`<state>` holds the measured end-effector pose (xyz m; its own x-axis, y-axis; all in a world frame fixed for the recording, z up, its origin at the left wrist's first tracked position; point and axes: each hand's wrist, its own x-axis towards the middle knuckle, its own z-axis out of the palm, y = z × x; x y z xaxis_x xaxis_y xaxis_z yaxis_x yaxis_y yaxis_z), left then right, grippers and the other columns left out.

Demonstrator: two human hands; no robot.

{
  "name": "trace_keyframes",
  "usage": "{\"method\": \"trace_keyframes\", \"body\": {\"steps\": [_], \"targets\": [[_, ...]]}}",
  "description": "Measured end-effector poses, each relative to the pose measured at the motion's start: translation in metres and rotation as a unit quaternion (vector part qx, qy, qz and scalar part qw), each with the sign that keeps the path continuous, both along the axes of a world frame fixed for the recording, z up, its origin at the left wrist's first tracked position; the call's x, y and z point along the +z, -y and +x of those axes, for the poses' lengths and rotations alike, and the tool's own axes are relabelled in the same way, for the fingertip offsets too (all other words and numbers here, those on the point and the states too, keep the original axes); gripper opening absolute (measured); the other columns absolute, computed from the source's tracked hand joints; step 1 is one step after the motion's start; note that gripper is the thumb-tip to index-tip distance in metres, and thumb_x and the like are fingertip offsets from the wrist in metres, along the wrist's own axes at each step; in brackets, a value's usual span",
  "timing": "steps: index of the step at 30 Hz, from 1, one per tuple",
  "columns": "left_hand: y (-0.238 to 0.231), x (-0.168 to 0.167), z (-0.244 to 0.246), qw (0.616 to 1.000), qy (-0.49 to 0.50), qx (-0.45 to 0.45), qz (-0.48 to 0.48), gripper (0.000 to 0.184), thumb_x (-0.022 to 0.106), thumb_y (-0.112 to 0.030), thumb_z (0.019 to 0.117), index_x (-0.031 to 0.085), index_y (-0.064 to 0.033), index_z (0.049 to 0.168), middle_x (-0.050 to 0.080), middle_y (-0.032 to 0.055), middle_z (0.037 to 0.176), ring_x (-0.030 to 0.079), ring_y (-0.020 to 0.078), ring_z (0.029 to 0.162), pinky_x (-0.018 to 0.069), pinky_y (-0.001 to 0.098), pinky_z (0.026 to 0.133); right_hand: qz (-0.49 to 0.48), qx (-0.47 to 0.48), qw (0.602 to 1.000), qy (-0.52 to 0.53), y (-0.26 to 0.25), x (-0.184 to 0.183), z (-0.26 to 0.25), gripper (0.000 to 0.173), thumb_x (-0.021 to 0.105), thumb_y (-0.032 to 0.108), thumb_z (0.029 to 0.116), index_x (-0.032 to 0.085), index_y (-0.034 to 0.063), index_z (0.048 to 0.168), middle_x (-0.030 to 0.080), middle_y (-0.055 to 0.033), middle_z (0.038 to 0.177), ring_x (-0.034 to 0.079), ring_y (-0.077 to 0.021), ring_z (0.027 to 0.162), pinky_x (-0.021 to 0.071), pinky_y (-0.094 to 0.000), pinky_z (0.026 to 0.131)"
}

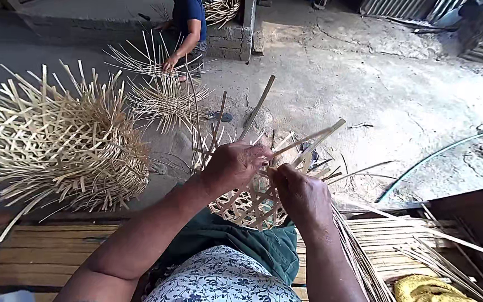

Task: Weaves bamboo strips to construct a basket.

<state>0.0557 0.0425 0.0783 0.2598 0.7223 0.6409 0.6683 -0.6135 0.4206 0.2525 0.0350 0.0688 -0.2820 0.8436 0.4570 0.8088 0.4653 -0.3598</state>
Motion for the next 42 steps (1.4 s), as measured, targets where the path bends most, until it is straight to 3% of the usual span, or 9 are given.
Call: {"method": "trace_keyframes", "body": {"steps": [8, 12, 20, 26, 29, 32, 35, 38, 42], "targets": [[-0.010, 0.001, 0.007, 0.967, -0.233, -0.037, 0.091, 0.039, 0.064, -0.018, 0.0990, 0.067, -0.0177, 0.137, 0.069, 0.0102, 0.085, 0.064, 0.0281, 0.076, 0.0506, 0.0388, 0.060, 0.002, 0.082, 0.983, -0.165, -0.016, -0.020, 0.007, 0.010, 0.069, 0.012, 0.0937, 0.076, 0.0062, 0.096, 0.072, -0.0070, 0.085, 0.070, -0.0157, 0.069, 0.0606, -0.0369, 0.063], [-0.017, 0.016, -0.008, 0.975, -0.219, 0.011, 0.044, 0.032, 0.070, -0.021, 0.0957, 0.073, -0.0124, 0.126, 0.070, 0.0111, 0.089, 0.065, 0.0312, 0.083, 0.0546, 0.0430, 0.066, -0.025, 0.075, 0.961, -0.266, -0.019, -0.033, 0.014, 0.017, 0.070, 0.008, 0.0932, 0.075, 0.0051, 0.109, 0.069, -0.0096, 0.105, 0.067, -0.0087, 0.075, 0.0598, -0.0261, 0.068], [-0.003, 0.011, 0.012, 0.994, -0.092, 0.040, 0.054, 0.030, 0.081, -0.023, 0.0854, 0.076, -0.0138, 0.114, 0.069, 0.0043, 0.086, 0.062, 0.0235, 0.081, 0.0516, 0.0370, 0.065, -0.057, 0.035, 0.934, -0.350, -0.023, -0.022, 0.007, 0.027, 0.083, 0.019, 0.0821, 0.066, 0.0065, 0.099, 0.063, -0.0001, 0.082, 0.058, -0.0043, 0.063, 0.0524, -0.0225, 0.059], [-0.005, 0.002, 0.012, 0.995, -0.080, 0.028, 0.045, 0.023, 0.077, -0.021, 0.0884, 0.077, -0.0134, 0.110, 0.067, 0.0039, 0.081, 0.060, 0.0227, 0.078, 0.0501, 0.0359, 0.064, -0.068, 0.022, 0.975, -0.213, -0.015, -0.010, 0.014, 0.049, 0.073, 0.018, 0.0909, 0.064, 0.0139, 0.139, 0.066, -0.0015, 0.082, 0.062, -0.0123, 0.066, 0.0554, -0.0356, 0.062], [-0.007, 0.001, 0.016, 0.997, -0.067, 0.016, 0.043, 0.022, 0.078, -0.017, 0.0863, 0.078, -0.0127, 0.108, 0.068, 0.0037, 0.083, 0.061, 0.0225, 0.080, 0.0505, 0.0356, 0.066, -0.017, -0.050, 0.994, -0.099, -0.001, 0.006, 0.010, 0.035, 0.074, 0.019, 0.0912, 0.074, 0.0162, 0.126, 0.071, -0.0129, 0.097, 0.068, -0.0297, 0.078, 0.0540, -0.0530, 0.066], [-0.008, 0.000, 0.017, 0.999, -0.026, -0.008, 0.026, 0.021, 0.079, -0.013, 0.0838, 0.078, -0.0115, 0.104, 0.071, 0.0031, 0.087, 0.062, 0.0211, 0.083, 0.0515, 0.0356, 0.070, -0.047, -0.005, 0.987, -0.156, -0.006, 0.006, 0.015, 0.022, 0.076, 0.012, 0.0881, 0.078, 0.0133, 0.110, 0.068, -0.0079, 0.088, 0.064, -0.0203, 0.071, 0.0536, -0.0427, 0.063], [-0.013, -0.002, 0.007, 0.999, 0.031, -0.036, -0.005, 0.015, 0.078, -0.012, 0.0829, 0.076, -0.0110, 0.098, 0.071, 0.0003, 0.089, 0.061, 0.0177, 0.088, 0.0505, 0.0359, 0.079, -0.202, 0.158, 0.894, -0.369, -0.031, -0.003, 0.028, 0.017, 0.079, 0.003, 0.0801, 0.071, 0.0102, 0.093, 0.067, 0.0033, 0.076, 0.060, -0.0038, 0.061, 0.0537, -0.0218, 0.057], [-0.019, -0.006, 0.004, 0.998, 0.053, -0.031, 0.006, 0.012, 0.075, -0.010, 0.0826, 0.075, -0.0106, 0.094, 0.070, 0.0001, 0.086, 0.060, 0.0176, 0.088, 0.0476, 0.0365, 0.082, -0.278, 0.251, 0.811, -0.449, -0.047, -0.013, 0.036, 0.014, 0.081, 0.004, 0.0802, 0.073, 0.0109, 0.089, 0.072, 0.0003, 0.083, 0.067, -0.0079, 0.068, 0.0599, -0.0255, 0.064], [-0.027, -0.018, 0.004, 0.997, 0.006, 0.021, 0.072, 0.018, 0.066, -0.009, 0.0905, 0.079, -0.0092, 0.102, 0.069, 0.0071, 0.086, 0.061, 0.0239, 0.085, 0.0497, 0.0383, 0.075, -0.094, 0.276, 0.888, -0.355, -0.039, -0.029, 0.034, 0.012, 0.073, 0.007, 0.0917, 0.076, 0.0066, 0.104, 0.074, -0.0018, 0.100, 0.071, -0.0093, 0.088, 0.0626, -0.0280, 0.081]]}}
